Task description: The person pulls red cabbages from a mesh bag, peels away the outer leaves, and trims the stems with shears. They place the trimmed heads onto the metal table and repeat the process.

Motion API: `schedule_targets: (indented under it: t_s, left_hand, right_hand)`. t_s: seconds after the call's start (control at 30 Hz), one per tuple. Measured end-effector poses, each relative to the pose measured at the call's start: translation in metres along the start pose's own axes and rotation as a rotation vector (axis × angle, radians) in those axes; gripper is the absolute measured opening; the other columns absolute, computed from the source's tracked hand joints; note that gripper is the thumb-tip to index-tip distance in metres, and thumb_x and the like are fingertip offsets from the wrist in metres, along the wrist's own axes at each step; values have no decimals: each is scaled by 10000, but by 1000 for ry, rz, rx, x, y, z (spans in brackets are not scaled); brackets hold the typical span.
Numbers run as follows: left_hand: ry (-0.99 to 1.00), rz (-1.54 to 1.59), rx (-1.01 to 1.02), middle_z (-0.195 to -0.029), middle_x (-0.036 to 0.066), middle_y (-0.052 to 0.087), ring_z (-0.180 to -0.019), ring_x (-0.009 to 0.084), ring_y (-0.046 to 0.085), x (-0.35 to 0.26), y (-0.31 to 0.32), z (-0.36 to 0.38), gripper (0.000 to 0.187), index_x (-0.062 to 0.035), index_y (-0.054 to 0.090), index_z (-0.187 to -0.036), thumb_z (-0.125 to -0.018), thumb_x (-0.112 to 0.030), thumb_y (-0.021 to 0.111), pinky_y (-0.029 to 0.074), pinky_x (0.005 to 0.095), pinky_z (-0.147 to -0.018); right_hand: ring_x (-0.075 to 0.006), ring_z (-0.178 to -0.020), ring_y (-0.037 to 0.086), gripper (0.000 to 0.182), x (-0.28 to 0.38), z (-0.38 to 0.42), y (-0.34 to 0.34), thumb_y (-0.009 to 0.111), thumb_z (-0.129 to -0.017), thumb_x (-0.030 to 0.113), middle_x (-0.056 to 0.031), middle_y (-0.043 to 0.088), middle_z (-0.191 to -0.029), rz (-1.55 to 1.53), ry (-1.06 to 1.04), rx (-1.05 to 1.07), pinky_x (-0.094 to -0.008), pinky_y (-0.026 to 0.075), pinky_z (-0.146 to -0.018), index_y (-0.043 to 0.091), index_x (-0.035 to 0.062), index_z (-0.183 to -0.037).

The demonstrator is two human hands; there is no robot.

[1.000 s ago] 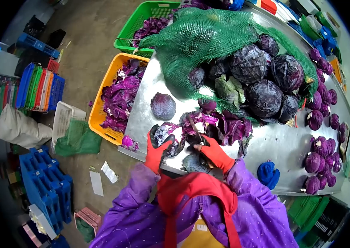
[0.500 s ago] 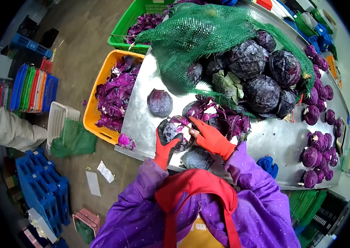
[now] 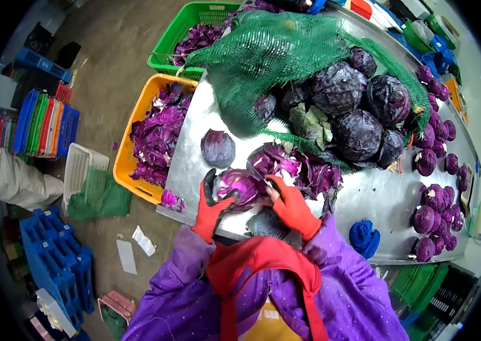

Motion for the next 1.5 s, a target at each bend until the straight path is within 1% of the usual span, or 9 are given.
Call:
schedule_targets:
  t_s: [0.2,0.27,0.4,0.67,0.87,1.17,1.2,1.27,1.5]
  left_hand:
    - [151,-237,31,-1393,109,425,-1269,208,449,13,-18,-7,935,-48,355,-1433,-650,45,857,443,338,-1058]
    - [16,-153,11,-1405,113,411,-1287,225,437,11,-13,-7,1015,-62,327,-1451,-609,9,888,420,361,-1083]
    - [160,-469,87,-1403,130,410,-1298,258,439,13,-2,-12,1128,-61,263,-1482,-570,-64,927,409,371,-1093]
    - [88,-112,38,-1431,137,357,-1295,284,442,20,12,9,1193,-41,208,-1499,-543,-18,921,438,395,-1080]
    - [203,-744,45,-1409,191,374,-1307,336,416,15,16,5,1186,-4,253,-1468,-534,-253,939,386,438,-1090]
    - [250,-1051,2,-1367,207,409,-1259,390,417,-1,36,2,1158,1,313,-1431,-517,-362,925,360,475,-1076]
    - [239,-1099,1,-1361,199,417,-1253,390,428,-5,40,4,1161,-8,320,-1429,-503,-341,936,363,475,-1076]
    - [293,-1079,64,-1388,197,406,-1288,395,398,-1,41,14,1213,-27,334,-1432,-438,-353,948,355,461,-1095]
    - [287,-901,160,-1395,183,406,-1309,354,422,0,26,-2,1191,-34,320,-1465,-480,-254,951,367,426,-1112]
  right_hand:
    - [-227,-865,636,397,-124,5,-32,525,-1000,304,-175,680,-988,-260,324,-337,-363,491,-805,551,44,-1299]
    - [-228,-855,612,491,-90,4,-45,544,-986,316,-177,670,-1010,-140,343,-236,-375,485,-808,484,36,-1384]
    - [-268,-1078,632,728,-9,-9,-13,707,-886,323,-216,636,-1177,-5,-136,-124,-374,475,-939,374,31,-1463]
    - [-377,-1122,605,585,-14,-24,26,697,-875,351,-222,612,-1229,-118,16,117,-405,472,-960,526,17,-1324]
    - [-478,-1149,553,642,17,-12,23,583,-946,361,-315,467,-1369,193,-12,256,-460,475,-959,356,56,-1463]
    - [-474,-984,606,484,-7,-14,20,540,-962,278,-303,602,-1133,79,-53,5,-491,498,-823,439,45,-1374]
    - [-481,-964,606,441,-33,-25,8,516,-980,262,-304,632,-1039,38,486,71,-476,493,-798,458,23,-1346]
    - [-452,-971,627,427,-111,-32,-2,495,-1002,283,-287,651,-986,130,225,-87,-445,490,-797,470,8,-1328]
    - [-305,-885,655,480,-25,-3,-20,574,-973,238,-213,657,-1086,-76,26,-178,-382,493,-809,449,50,-1396]
Point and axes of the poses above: each hand's wrist, its own z-axis away from the middle knuckle, its own y-axis out of the palm, x = y × z, the point moved 7 cm from there along -z, towards the middle knuckle
